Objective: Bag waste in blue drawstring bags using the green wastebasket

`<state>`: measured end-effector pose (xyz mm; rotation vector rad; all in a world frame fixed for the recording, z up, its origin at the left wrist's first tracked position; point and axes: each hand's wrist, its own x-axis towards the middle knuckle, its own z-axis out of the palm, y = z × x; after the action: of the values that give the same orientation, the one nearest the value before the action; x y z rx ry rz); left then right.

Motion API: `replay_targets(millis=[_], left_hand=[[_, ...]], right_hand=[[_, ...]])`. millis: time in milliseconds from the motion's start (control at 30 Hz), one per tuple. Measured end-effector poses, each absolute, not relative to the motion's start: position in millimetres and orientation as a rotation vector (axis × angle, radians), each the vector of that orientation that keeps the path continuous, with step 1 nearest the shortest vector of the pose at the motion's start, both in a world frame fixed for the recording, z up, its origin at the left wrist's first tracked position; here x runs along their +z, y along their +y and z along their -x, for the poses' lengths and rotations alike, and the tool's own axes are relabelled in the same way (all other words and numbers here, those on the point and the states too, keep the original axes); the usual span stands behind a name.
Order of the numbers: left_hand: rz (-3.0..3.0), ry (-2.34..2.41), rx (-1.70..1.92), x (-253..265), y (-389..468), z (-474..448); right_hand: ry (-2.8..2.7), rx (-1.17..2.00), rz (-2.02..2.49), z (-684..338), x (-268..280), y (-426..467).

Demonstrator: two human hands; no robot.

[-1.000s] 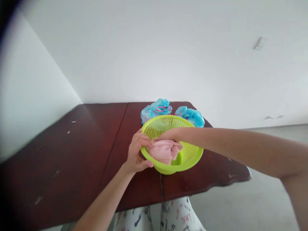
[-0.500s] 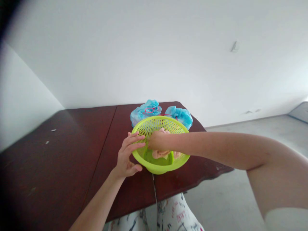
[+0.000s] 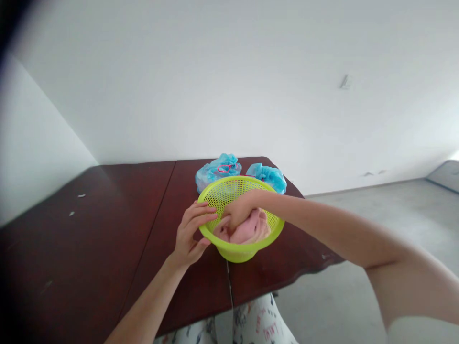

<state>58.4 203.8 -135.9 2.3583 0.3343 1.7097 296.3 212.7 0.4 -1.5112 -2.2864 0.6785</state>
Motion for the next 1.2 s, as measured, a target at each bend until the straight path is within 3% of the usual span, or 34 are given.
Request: replay_targets(millis=[100,167,433,567,700,967,1200], left_hand=[[-2.362,0.343,1.724,-139,204,-56],[-2.352,0.360,1.737,-140,204,-56],[-2.392,0.362,1.696,-140,198,-62],[-2.375,0.385,1.705,-132,190,-66],[-2.444,0.500,1.681,-114,179,-64],[-2.536,0.645,1.653,-88,168,-37],[-2.595,0.842,1.333,-77,149,-20]], right_hand=[[-2.452,0.980,1.409,-323,29,207],[-2.305,0.932,1.370,-340,40,195],[-1.450,-0.079,1.362,-359,-9,118],[-1.404,-0.524,1.160,-357,-23,110],[-1.476,-0.761,0.951,-348,-4,107],[-1.734,-0.665,0.894,-309,1,111],[-1.680,-0.577,0.903,-285,-14,117]])
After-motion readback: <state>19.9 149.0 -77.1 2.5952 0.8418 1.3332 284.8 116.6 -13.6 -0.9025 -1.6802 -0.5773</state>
